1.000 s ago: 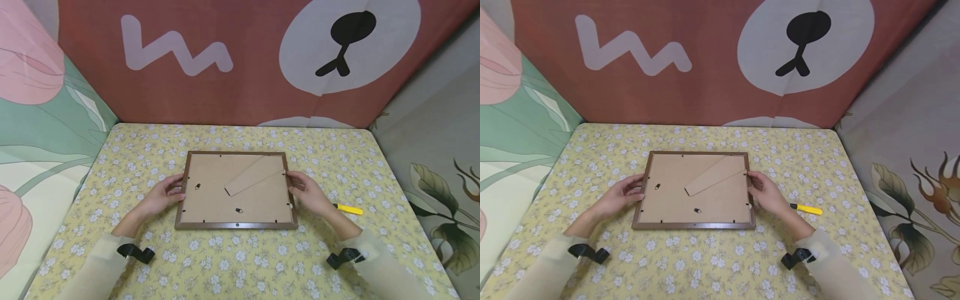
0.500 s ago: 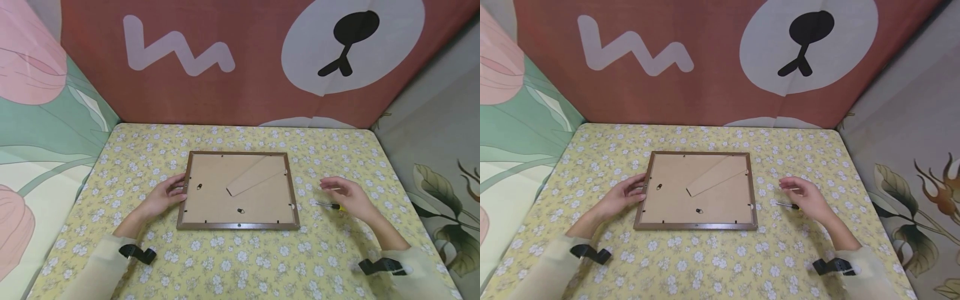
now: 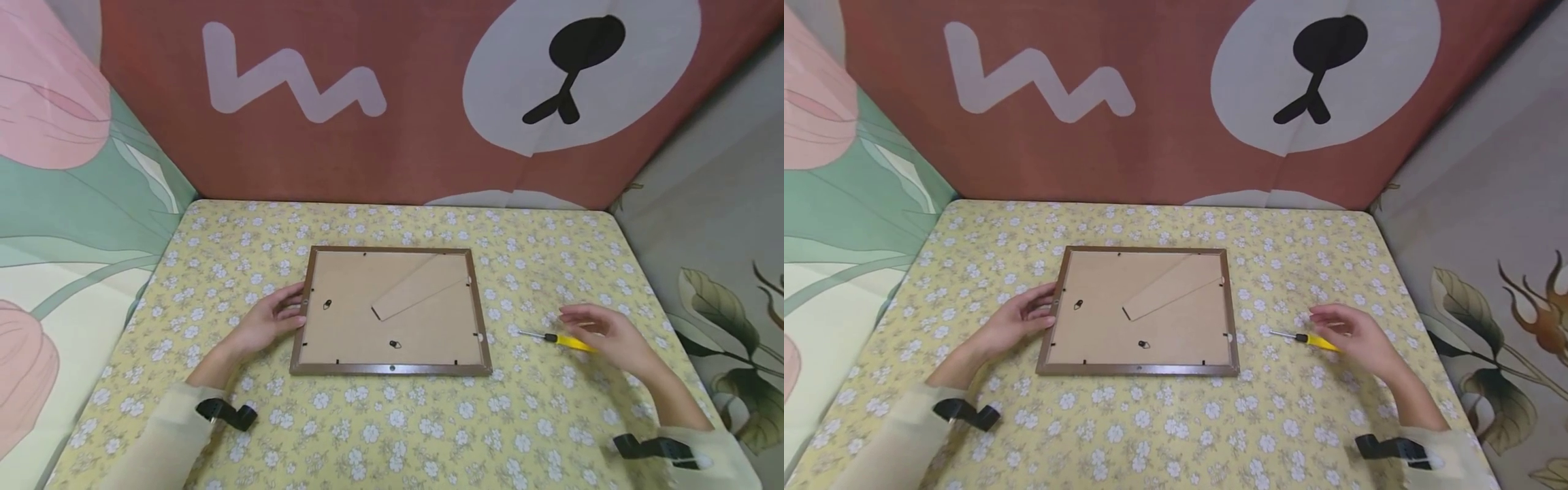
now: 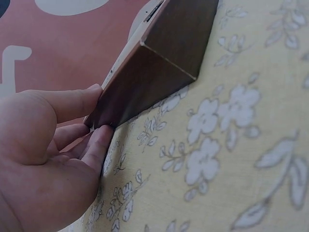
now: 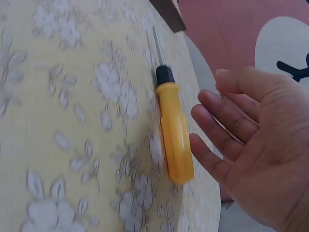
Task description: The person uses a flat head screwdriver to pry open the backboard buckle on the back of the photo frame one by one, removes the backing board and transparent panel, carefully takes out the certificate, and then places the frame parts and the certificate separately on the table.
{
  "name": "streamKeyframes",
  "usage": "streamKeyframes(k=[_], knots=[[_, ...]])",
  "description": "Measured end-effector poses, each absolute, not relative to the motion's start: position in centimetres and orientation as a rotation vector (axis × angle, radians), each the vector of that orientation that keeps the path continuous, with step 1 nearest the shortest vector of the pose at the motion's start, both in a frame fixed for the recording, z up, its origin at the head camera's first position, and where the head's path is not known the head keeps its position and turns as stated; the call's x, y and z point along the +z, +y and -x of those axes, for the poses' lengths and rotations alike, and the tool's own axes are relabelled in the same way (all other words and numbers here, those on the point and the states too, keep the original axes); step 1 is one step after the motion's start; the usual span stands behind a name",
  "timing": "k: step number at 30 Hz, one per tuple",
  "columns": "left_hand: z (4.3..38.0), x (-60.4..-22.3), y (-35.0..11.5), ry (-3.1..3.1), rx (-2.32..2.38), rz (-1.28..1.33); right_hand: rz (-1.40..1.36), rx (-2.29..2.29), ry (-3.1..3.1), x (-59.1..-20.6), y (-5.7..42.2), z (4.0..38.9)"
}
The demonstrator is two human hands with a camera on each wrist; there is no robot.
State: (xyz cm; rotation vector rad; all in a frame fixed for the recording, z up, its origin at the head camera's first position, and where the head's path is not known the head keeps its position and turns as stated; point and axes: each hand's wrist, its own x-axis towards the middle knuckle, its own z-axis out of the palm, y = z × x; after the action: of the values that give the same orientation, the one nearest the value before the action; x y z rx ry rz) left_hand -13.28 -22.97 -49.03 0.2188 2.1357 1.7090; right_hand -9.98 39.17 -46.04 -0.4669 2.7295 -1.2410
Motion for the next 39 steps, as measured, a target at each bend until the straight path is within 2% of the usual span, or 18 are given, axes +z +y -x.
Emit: streamKeyframes(k=[6, 14, 19, 25, 32, 39], knots=[[13.1, -49.1, -22.8, 2.121, 1.718, -0.207, 0.372, -1.178, 2.668, -46.7, 40.6, 9.2], [13.1, -49.3, -22.7, 2.127, 1.721, -0.211, 0.639, -1.256, 2.587, -48.1, 41.5, 8.7], [13.1, -49.3, -22.5, 2.145, 1.712, -0.216, 0.599, -1.113, 2.732, -48.3, 41.3, 8.5], [13.1, -49.1, -22.4, 2.159, 1.703, -0.209, 0.472, -1.062, 2.745, -48.0, 41.3, 8.5], [13.4, -48.9, -22.5, 2.162, 1.705, -0.171, 0.51, -1.304, 2.651, -47.4, 41.4, 8.9], [13.7, -48.8, -22.5, 2.211, 1.698, -0.11, 0.465, -1.4, 2.546, -45.2, 38.7, 10.5]])
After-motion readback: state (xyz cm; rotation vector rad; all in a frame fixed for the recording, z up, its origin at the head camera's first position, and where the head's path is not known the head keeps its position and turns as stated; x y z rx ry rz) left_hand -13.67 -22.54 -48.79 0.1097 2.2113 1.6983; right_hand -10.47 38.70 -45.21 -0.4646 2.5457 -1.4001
